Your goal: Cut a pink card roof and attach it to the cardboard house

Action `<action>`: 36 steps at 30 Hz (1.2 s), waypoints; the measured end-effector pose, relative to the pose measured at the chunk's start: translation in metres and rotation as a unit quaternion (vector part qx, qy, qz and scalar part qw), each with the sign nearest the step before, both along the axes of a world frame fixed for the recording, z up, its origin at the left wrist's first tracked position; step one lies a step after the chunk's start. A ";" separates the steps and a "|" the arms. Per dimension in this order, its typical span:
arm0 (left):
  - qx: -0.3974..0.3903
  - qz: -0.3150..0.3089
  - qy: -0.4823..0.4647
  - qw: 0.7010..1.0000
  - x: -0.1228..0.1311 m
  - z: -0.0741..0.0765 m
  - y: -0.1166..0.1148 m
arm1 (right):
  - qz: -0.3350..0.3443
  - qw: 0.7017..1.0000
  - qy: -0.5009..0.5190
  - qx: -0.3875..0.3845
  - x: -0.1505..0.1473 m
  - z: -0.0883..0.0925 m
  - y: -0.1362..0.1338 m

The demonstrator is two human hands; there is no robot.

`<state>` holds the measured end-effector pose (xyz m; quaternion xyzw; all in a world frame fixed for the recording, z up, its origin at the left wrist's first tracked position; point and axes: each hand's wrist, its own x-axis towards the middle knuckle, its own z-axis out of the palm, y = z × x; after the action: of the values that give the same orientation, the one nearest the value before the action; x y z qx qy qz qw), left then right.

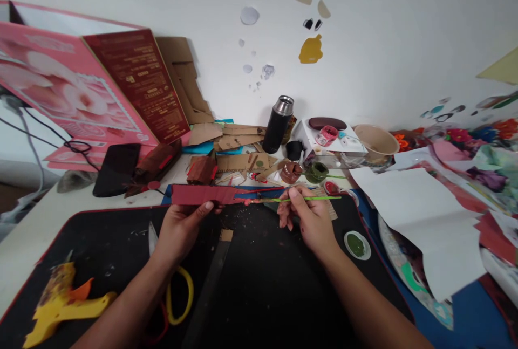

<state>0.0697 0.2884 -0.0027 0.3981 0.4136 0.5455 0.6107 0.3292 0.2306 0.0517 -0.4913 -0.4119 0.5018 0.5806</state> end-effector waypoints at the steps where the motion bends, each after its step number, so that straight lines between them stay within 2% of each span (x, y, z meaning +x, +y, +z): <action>1: 0.002 -0.002 0.003 1.000 -0.001 -0.001 0.000 | -0.004 1.000 0.003 0.002 0.001 0.000 -0.001; 8: 0.001 -0.033 0.019 0.999 -0.004 -0.008 0.000 | -0.001 1.000 0.015 0.011 -0.004 0.001 0.000; 15: -0.005 -0.001 -0.019 1.000 0.001 0.003 0.000 | -0.016 1.000 0.009 -0.006 0.000 -0.005 0.001; 19: -0.014 -0.004 -0.032 0.999 0.004 0.008 0.001 | -0.025 0.999 0.023 0.005 0.004 -0.005 -0.001; 27: -0.053 -0.002 -0.026 0.998 0.004 0.010 0.001 | 0.011 0.999 0.042 0.026 -0.014 -0.001 0.001; 36: -0.074 -0.017 -0.013 0.997 0.007 0.015 -0.001 | 0.015 0.999 0.033 0.023 -0.019 0.000 0.002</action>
<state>0.0767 0.2878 0.0128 0.3510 0.4380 0.5083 0.6531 0.3103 0.2323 0.0521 -0.4549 -0.4107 0.5171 0.5975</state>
